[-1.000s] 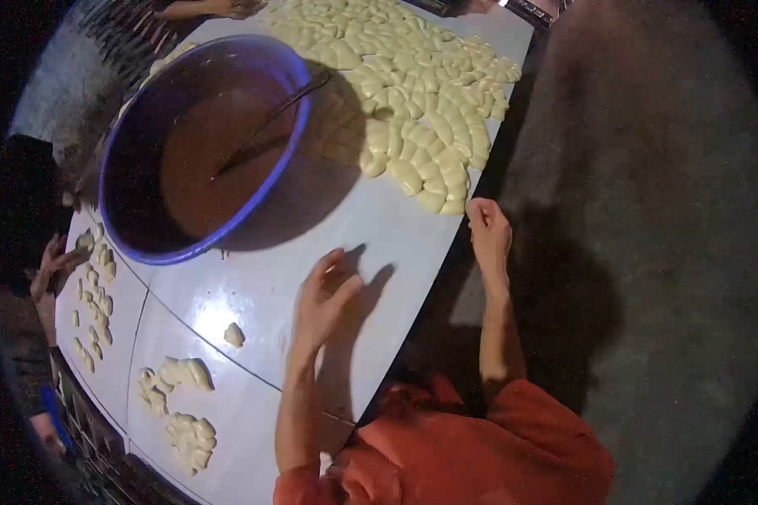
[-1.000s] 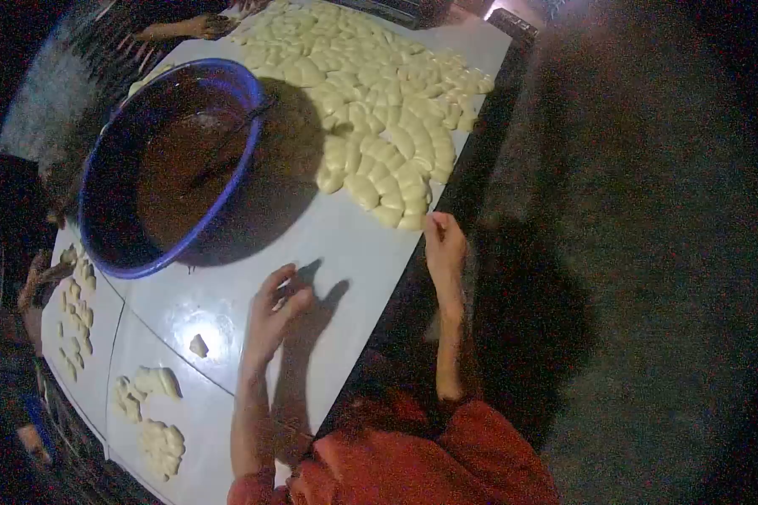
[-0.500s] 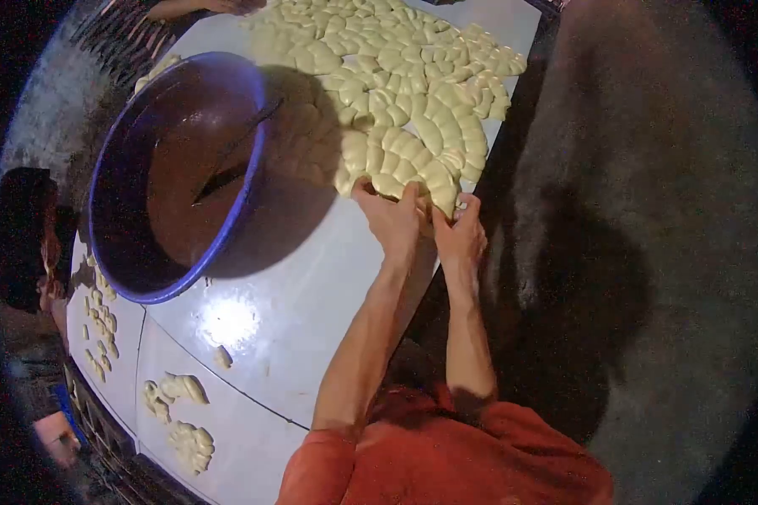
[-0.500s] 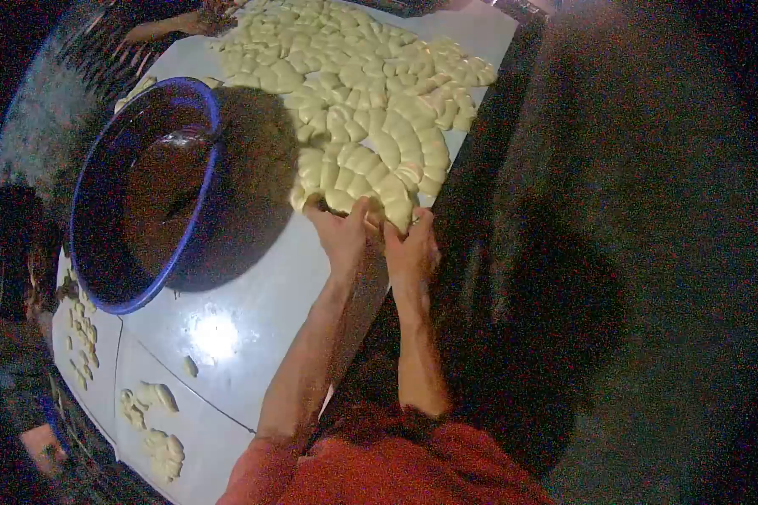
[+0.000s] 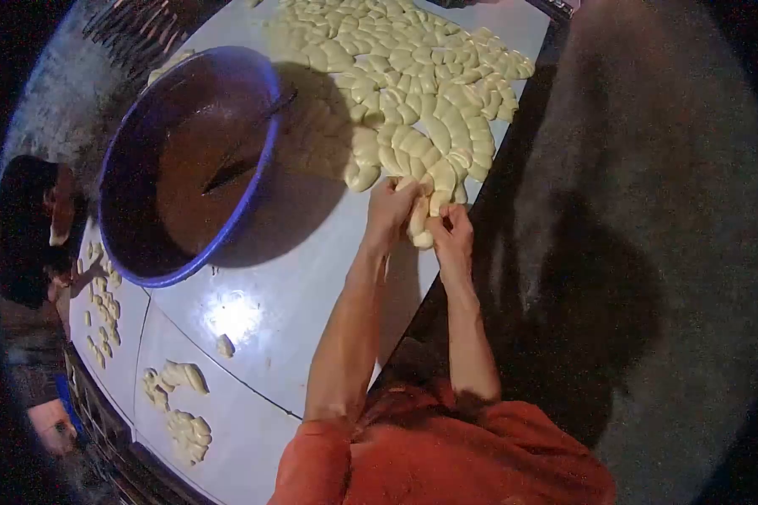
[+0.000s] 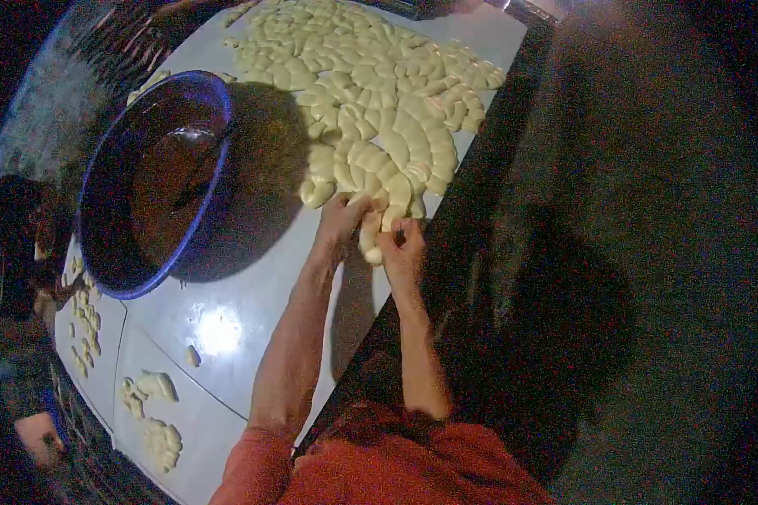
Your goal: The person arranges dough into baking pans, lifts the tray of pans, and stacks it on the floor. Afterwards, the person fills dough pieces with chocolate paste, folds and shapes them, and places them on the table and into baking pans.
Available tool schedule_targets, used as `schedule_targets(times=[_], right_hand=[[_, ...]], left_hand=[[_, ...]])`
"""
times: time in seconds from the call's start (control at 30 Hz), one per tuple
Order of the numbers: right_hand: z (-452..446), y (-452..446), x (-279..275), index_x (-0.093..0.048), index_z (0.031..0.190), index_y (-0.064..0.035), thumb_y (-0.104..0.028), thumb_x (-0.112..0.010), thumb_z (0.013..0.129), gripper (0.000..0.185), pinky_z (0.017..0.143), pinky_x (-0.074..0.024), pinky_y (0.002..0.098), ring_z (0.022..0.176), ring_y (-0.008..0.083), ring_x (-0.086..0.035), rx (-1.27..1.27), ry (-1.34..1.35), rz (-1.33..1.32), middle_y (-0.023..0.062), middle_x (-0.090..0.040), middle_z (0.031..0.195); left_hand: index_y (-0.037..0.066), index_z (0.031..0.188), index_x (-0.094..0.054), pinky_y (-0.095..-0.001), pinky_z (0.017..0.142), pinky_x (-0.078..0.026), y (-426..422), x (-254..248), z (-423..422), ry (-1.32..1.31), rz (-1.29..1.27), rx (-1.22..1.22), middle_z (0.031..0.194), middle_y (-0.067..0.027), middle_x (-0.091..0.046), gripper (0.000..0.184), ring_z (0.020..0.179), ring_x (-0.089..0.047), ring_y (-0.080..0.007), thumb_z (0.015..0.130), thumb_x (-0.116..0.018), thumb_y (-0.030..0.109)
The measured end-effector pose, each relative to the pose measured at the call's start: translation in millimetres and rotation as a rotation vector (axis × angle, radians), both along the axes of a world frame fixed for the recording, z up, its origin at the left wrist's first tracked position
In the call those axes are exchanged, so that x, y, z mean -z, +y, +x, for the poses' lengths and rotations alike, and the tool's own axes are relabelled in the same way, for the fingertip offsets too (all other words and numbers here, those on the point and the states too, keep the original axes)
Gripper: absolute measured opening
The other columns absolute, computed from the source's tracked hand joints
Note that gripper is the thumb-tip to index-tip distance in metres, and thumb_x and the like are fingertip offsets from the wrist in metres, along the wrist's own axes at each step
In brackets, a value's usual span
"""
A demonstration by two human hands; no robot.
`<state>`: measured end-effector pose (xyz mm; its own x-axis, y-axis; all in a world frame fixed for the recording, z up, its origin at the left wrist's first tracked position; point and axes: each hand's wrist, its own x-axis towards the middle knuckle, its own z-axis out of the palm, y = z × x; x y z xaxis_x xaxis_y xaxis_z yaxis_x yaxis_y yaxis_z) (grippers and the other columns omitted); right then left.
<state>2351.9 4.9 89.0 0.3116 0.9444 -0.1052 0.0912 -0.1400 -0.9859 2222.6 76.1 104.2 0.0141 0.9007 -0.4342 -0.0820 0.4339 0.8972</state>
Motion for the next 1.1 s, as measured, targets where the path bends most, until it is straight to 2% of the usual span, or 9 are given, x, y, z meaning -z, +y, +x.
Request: schedule_targets(times=[0.23, 0.37, 0.53, 0.7, 0.77, 0.83, 0.87, 0.93, 1.1], right_hand=[[-31.2, -94.5, -32.3, -0.057, 0.096, -0.0069, -0.012, -0.069, 0.081, 0.02, 0.07, -0.047, 0.0244, 0.083, 0.0086, -0.055, -0.583, 0.336, -0.123, 0.0004, -0.059, 0.094], [-84.8, -142.4, -40.6, -0.055, 0.101, -0.0037, -0.013, -0.073, 0.082, 0.028, 0.088, -0.0466, 0.031, 0.097, 0.0125, -0.056, -0.986, 0.212, -0.202, 0.004, -0.059, 0.095], [-201.4, -209.6, -62.8, -0.056, 0.106, -0.0043, -0.014, -0.075, 0.085, 0.029, 0.063, -0.0517, 0.0251, 0.07, 0.0071, -0.06, -1.315, 0.321, -0.113, 0.0014, -0.063, 0.085], [-309.5, -276.5, -118.4, -0.056, 0.122, -0.0026, -0.012, -0.074, 0.087, 0.04, 0.073, -0.0493, 0.0238, 0.087, 0.0074, -0.057, -1.782, 0.136, -0.067, 0.0019, -0.062, 0.102], [-335.9, -296.9, -107.6, -0.056, 0.128, -0.002, -0.018, -0.074, 0.087, 0.048, 0.075, -0.0494, 0.0254, 0.088, 0.0076, -0.057, -1.877, 0.143, -0.069, 0.0012, -0.062, 0.104], [-362.8, -326.3, -88.6, -0.058, 0.129, 0.0001, -0.02, -0.074, 0.087, 0.05, 0.076, -0.0491, 0.0253, 0.088, 0.0077, -0.058, -1.745, 0.015, -0.353, 0.0012, -0.062, 0.102], [-367.8, -330.9, -54.3, -0.059, 0.128, 0.0011, -0.022, -0.074, 0.087, 0.05, 0.076, -0.0502, 0.0262, 0.09, 0.0097, -0.059, -1.709, -0.222, 0.043, 0.0044, -0.063, 0.1], [-368.2, -335.6, -30.9, -0.061, 0.124, -0.0008, -0.027, -0.073, 0.087, 0.047, 0.075, -0.0518, 0.0313, 0.085, 0.0167, -0.063, -1.615, -0.153, -0.044, 0.0107, -0.065, 0.106], [-349.7, -357.9, -56.2, -0.064, 0.117, -0.001, -0.036, -0.075, 0.083, 0.049, 0.077, -0.0524, 0.04, 0.088, 0.0281, -0.066, -1.578, -0.416, 0.042, 0.0159, -0.064, 0.11]], left_hand=[[0.003, 0.11, -0.061, -0.0278, 0.078, -0.052, -139.0, -34.0, -85.0, -0.484, -0.082, 0.003, 0.098, -0.0065, -0.068, 0.029, 0.086, -0.065, -0.0137, 0.083, -0.069, 0.009], [0.005, 0.107, -0.061, -0.0285, 0.079, -0.055, -250.0, -53.2, -152.6, -0.51, 0.009, -0.271, 0.098, -0.0046, -0.069, 0.031, 0.086, -0.066, -0.0139, 0.079, -0.073, 0.005], [0.006, 0.116, -0.052, -0.0313, 0.083, -0.056, -408.0, -81.5, -218.9, -0.31, 0.293, -0.831, 0.102, -0.0064, -0.064, 0.042, 0.094, -0.065, -0.0151, 0.081, -0.076, 0.008], [0.006, 0.121, -0.05, -0.0312, 0.084, -0.056, -553.4, -110.9, -251.2, 0.077, 0.513, -1.293, 0.107, -0.0081, -0.062, 0.045, 0.098, -0.064, -0.0175, 0.084, -0.075, 0.011], [0.005, 0.125, -0.049, -0.0275, 0.076, -0.056, -590.8, -94.9, -253.1, 0.125, 0.423, -1.456, 0.108, -0.0083, -0.062, 0.046, 0.097, -0.063, -0.0162, 0.087, -0.073, 0.014], [0.004, 0.131, -0.046, -0.0249, 0.062, -0.053, -648.8, -51.4, -267.6, 0.254, -0.044, -1.478, 0.107, -0.0079, -0.064, 0.048, 0.085, -0.065, -0.0123, 0.091, -0.07, 0.015], [0.004, 0.134, -0.045, -0.0245, 0.063, -0.052, -668.9, -45.6, -261.0, 0.181, -0.088, -1.504, 0.107, -0.0083, -0.064, 0.051, 0.081, -0.065, -0.012, 0.091, -0.07, 0.016], [0.004, 0.138, -0.044, -0.0242, 0.063, -0.052, -690.2, -50.6, -259.6, 0.095, -0.128, -1.535, 0.107, -0.0086, -0.064, 0.055, 0.077, -0.065, -0.0118, 0.091, -0.07, 0.016], [0.002, 0.139, -0.052, -0.0339, 0.077, -0.055, -710.0, -64.4, -261.5, 0.923, -0.362, -1.423, 0.118, -0.0141, -0.064, 0.056, 0.094, -0.066, -0.021, 0.089, -0.073, 0.018]])
